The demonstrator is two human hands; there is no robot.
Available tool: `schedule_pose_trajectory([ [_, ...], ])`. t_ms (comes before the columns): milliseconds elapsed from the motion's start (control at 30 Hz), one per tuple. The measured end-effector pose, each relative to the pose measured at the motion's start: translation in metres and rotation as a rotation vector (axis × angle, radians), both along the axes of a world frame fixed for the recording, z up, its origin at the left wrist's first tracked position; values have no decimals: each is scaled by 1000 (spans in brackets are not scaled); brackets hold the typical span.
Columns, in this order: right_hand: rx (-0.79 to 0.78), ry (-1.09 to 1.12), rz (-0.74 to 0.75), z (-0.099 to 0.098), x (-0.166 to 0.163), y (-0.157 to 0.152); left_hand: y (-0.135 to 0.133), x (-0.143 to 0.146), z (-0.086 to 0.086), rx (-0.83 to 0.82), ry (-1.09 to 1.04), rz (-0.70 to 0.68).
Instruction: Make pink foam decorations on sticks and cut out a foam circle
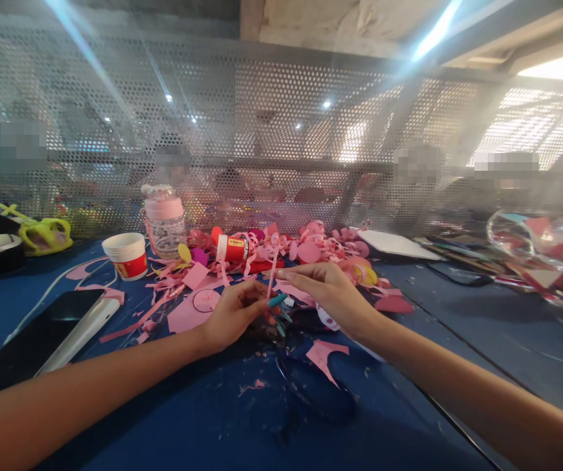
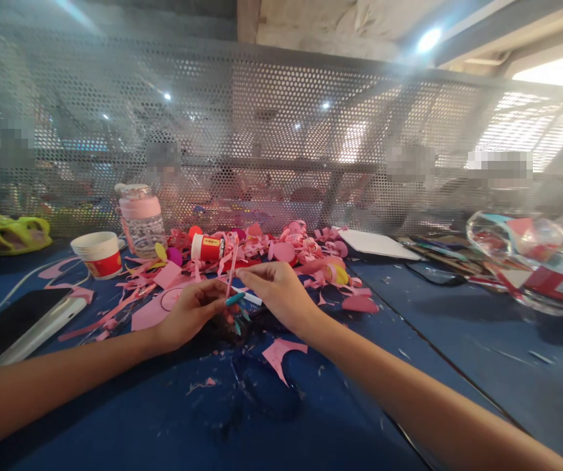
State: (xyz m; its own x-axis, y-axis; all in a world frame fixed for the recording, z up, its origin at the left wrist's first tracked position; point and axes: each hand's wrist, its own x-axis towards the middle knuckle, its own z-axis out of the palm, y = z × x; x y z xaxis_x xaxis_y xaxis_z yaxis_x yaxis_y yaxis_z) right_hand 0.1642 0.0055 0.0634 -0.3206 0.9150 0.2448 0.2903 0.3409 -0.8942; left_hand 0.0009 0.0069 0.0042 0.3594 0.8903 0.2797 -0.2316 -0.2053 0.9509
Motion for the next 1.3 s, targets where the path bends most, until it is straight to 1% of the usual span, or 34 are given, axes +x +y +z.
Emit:
schedule_pose_trajectory([
  [167, 14, -9, 74, -2, -2, -1, 2, 0, -1, 30, 14, 56],
  [367, 16, 17, 77, 1, -5, -6, 2, 0, -1, 20, 7, 55],
  [633, 78, -31, 73, -3, -4, -3, 1, 0, -2, 5, 20, 53],
  [867, 177, -125, 7, -3, -6, -6, 1, 0, -2, 38, 45, 53],
  [1133, 196, -131, -85, -6, -7, -7, 1, -1, -3, 60, 86, 8],
  [1300, 209, -152, -86, -6, -4, -5, 2, -1, -3, 38, 55, 13],
])
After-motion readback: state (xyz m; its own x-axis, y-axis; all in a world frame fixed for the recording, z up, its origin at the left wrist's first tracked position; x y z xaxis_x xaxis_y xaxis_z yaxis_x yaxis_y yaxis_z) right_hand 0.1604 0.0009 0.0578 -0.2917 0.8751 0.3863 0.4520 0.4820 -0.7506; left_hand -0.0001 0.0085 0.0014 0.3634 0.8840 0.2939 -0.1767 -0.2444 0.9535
